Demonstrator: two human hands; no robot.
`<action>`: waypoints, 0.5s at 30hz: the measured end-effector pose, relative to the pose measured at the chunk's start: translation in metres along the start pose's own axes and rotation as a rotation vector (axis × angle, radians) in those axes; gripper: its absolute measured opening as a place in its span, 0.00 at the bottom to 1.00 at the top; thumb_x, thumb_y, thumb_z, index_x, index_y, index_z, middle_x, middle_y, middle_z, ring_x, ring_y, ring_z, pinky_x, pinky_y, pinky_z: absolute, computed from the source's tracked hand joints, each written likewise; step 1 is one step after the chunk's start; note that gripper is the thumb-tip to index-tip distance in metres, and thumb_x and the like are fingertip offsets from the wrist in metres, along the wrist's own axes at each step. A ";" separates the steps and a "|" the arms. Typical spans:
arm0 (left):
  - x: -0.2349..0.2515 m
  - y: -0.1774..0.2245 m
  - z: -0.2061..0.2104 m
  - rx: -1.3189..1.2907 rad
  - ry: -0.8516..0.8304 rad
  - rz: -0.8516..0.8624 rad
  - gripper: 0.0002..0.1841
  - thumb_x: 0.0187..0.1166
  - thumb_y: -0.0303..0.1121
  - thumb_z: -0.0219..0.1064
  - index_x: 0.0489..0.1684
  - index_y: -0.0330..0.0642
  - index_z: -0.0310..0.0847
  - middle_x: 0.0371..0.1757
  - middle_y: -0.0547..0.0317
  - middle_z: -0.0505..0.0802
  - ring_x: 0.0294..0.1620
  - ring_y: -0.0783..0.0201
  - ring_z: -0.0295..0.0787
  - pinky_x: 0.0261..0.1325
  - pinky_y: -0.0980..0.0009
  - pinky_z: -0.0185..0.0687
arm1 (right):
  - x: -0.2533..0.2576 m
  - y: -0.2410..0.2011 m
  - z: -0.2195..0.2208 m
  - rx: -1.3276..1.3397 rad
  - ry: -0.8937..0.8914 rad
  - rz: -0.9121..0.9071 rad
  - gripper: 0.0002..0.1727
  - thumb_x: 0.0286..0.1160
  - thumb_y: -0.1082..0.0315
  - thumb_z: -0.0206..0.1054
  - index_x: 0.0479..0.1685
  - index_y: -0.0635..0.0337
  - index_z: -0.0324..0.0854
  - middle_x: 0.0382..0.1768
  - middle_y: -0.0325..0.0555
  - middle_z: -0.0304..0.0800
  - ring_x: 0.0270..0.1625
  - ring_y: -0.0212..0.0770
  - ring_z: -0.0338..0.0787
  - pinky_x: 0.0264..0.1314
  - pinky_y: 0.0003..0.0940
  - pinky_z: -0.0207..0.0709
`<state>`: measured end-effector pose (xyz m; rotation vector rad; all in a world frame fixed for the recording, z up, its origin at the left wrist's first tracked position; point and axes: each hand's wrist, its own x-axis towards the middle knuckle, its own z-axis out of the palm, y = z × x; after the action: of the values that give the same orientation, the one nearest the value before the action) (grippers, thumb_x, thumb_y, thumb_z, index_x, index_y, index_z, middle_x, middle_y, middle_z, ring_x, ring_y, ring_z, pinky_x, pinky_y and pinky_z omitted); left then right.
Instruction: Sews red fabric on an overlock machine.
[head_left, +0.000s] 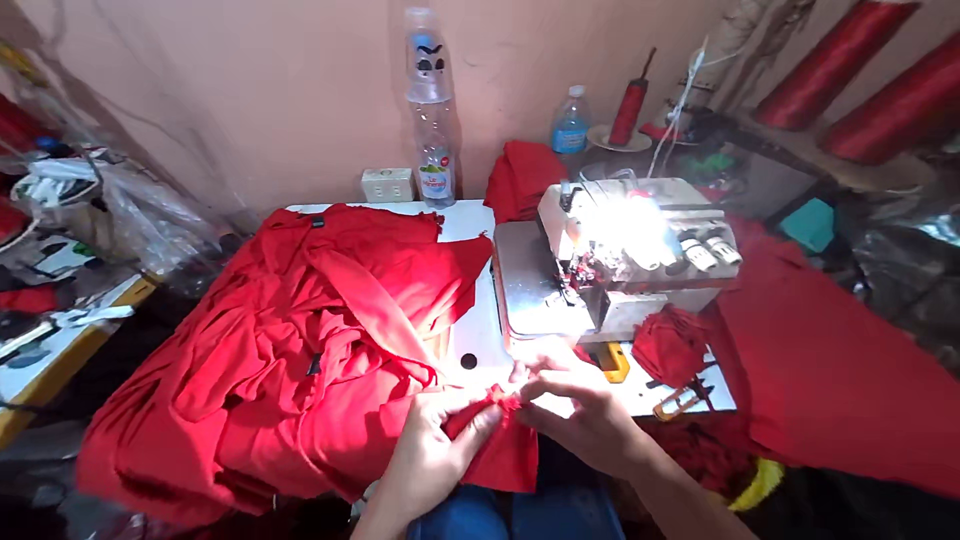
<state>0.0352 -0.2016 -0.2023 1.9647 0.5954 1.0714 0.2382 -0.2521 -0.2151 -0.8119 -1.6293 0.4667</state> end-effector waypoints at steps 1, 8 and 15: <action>-0.001 0.000 -0.001 -0.054 -0.074 0.031 0.08 0.77 0.31 0.67 0.38 0.38 0.93 0.39 0.71 0.97 0.46 0.90 0.88 0.55 0.87 0.84 | 0.001 0.000 -0.001 0.028 -0.013 0.003 0.05 0.73 0.66 0.73 0.35 0.58 0.88 0.53 0.42 0.92 0.69 0.27 0.83 0.75 0.23 0.74; 0.009 0.013 -0.009 -0.015 -0.248 0.045 0.14 0.79 0.34 0.66 0.29 0.32 0.89 0.29 0.65 0.94 0.37 0.90 0.86 0.45 0.89 0.81 | 0.008 -0.012 -0.018 0.084 -0.347 0.124 0.13 0.78 0.67 0.66 0.44 0.72 0.85 0.35 0.48 0.85 0.45 0.29 0.81 0.51 0.20 0.71; 0.015 -0.025 -0.032 -0.574 -0.550 0.120 0.21 0.82 0.53 0.65 0.71 0.66 0.80 0.59 0.89 0.91 0.58 0.93 0.84 0.59 0.90 0.79 | 0.006 -0.009 -0.024 0.586 -0.231 0.095 0.11 0.88 0.63 0.58 0.46 0.59 0.83 0.51 0.33 0.83 0.61 0.20 0.79 0.64 0.19 0.73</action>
<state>0.0152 -0.1631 -0.2051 1.6761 -0.1242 0.6225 0.2586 -0.2575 -0.1992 -0.4017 -1.5419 1.0770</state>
